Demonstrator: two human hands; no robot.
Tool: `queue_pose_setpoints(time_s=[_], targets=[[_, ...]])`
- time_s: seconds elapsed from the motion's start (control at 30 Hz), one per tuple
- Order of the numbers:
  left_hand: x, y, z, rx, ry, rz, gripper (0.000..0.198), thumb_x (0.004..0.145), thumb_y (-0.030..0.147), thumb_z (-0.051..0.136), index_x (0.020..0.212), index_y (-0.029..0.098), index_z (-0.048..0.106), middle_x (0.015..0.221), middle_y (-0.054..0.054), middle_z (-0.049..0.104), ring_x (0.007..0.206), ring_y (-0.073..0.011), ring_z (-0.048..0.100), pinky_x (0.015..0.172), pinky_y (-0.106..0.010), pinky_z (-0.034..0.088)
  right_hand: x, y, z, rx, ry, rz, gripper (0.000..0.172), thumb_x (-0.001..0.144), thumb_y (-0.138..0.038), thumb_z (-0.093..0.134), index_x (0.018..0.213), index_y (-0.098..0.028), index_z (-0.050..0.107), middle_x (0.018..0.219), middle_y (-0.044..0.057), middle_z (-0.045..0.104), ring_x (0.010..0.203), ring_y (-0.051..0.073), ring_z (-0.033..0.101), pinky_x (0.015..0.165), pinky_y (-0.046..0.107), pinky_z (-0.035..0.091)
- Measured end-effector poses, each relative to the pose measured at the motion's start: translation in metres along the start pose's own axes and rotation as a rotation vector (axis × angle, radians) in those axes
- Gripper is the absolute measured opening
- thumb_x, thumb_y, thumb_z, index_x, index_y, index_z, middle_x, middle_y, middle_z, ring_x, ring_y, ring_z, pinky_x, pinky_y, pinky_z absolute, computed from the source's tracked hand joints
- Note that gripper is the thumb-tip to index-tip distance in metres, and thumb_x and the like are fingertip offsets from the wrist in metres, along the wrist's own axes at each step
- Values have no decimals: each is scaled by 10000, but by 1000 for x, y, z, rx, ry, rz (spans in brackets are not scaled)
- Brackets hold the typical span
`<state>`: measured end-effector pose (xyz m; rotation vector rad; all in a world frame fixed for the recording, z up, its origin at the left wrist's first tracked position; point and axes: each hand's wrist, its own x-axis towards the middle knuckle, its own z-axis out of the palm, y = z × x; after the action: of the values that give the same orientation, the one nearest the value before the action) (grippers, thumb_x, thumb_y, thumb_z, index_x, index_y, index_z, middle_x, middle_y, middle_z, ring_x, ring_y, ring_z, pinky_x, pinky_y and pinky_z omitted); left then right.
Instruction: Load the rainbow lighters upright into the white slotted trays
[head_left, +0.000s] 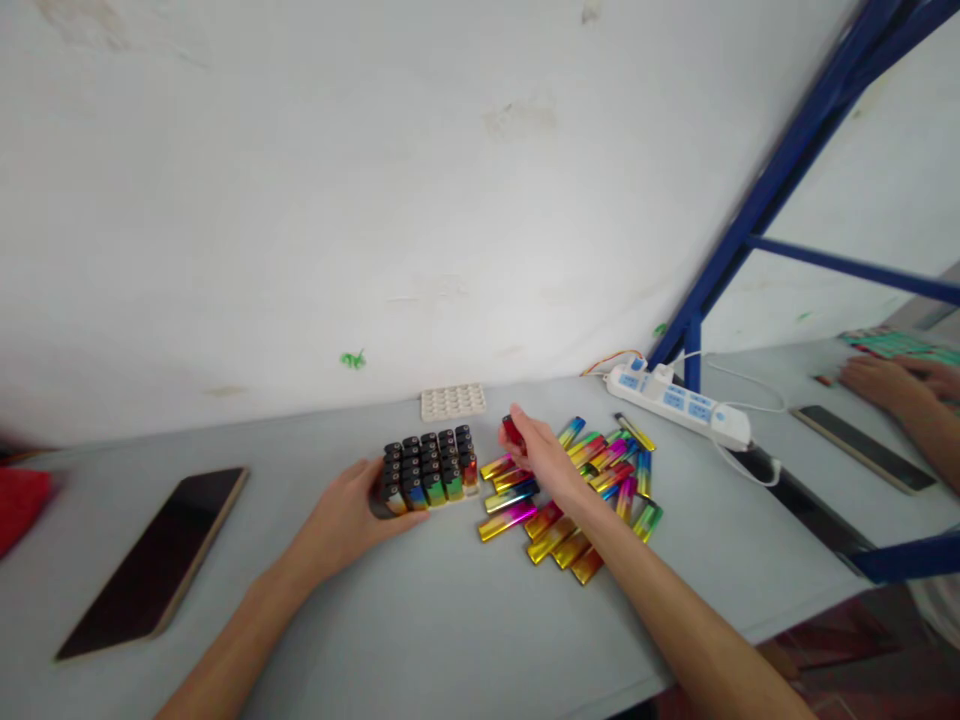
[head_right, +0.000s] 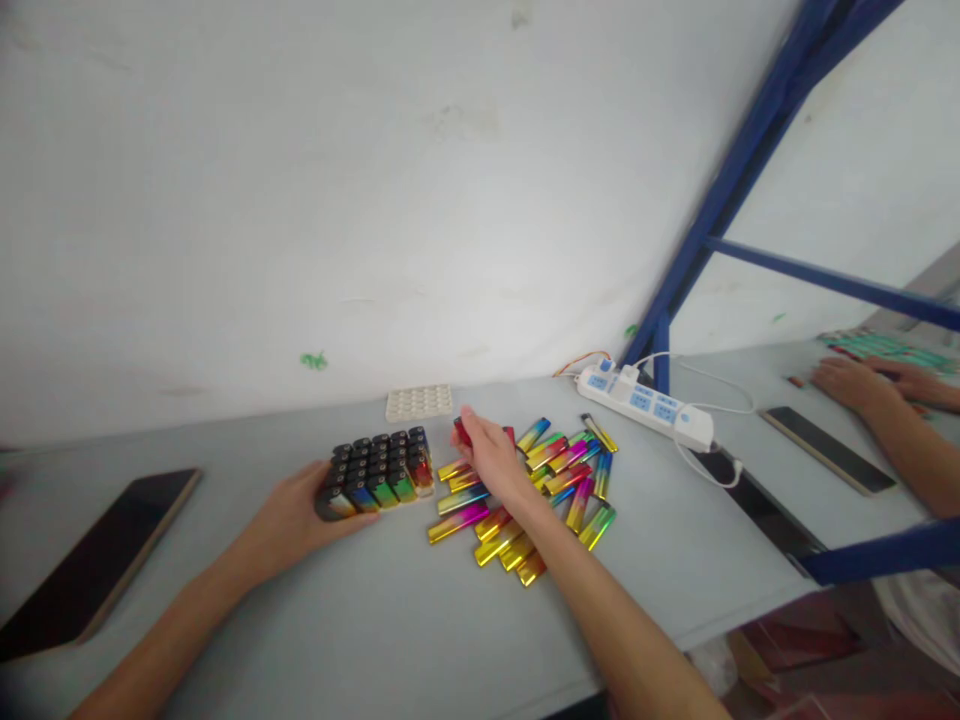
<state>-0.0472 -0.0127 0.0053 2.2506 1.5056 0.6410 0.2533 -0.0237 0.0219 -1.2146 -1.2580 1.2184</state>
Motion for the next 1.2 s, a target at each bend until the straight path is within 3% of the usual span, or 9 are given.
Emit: queue_pose_setpoints(time_s=[0.07,0.17,0.27,0.37,0.57,0.8,1.1,1.2], targets=[[0,0,1,-6,-1,-3,710,686,747,831,1137,207,734,1073,-127,817,996,-397,774,921,-523,639,-6,-3,1,-111,-15,-115,654,1056,-799,387,952,-223,679,732,-23,508,657,162,482,617,287,417],[1,0,1,-13,9,-4,694,673,715,850,1150,224,736,1106,-138,825,1021,-405,775,952,-524,638,-13,-10,1,-302,-74,-291,505,1122,-663,424,1094,-232,685,901,15,633,824,189,595,765,314,491],[0,1,0,-20,10,-2,667,650,698,871,1132,256,740,1105,-131,832,1023,-406,779,938,-513,640,-15,-15,-2,-466,-126,-473,381,1114,-569,561,1013,-222,681,999,52,692,938,206,649,851,327,506],[0,2,-1,-5,-11,-12,658,661,705,861,1122,254,732,1111,-128,831,1044,-403,775,941,-506,627,-16,-16,-4,-547,-126,-589,363,1096,-539,635,940,-215,687,975,56,696,936,204,660,847,315,502],[-1,0,0,15,-45,5,691,730,734,813,1174,213,716,1149,-126,815,1074,-381,762,953,-492,613,-17,-3,-1,-683,-102,-499,369,1009,-568,768,921,-217,695,701,-30,669,626,143,591,629,254,419],[-1,1,0,2,-23,-11,716,687,715,856,1183,212,733,1135,-132,820,1075,-403,768,959,-511,626,-16,-4,-2,-743,-144,-489,413,1043,-633,675,937,-235,704,834,42,747,713,188,643,679,279,415],[-1,6,-2,-32,-13,-14,629,669,634,889,1161,272,743,1178,-119,828,1124,-406,760,996,-497,618,-22,-21,1,-616,-361,-452,519,1001,-720,674,858,-222,701,753,16,689,663,167,587,641,266,384],[-1,8,-3,-36,-25,-4,645,684,672,872,1154,254,733,1167,-123,825,1104,-406,765,984,-514,622,-19,-22,3,-607,-369,-436,521,982,-717,702,842,-215,710,743,13,694,661,166,603,634,261,379]])
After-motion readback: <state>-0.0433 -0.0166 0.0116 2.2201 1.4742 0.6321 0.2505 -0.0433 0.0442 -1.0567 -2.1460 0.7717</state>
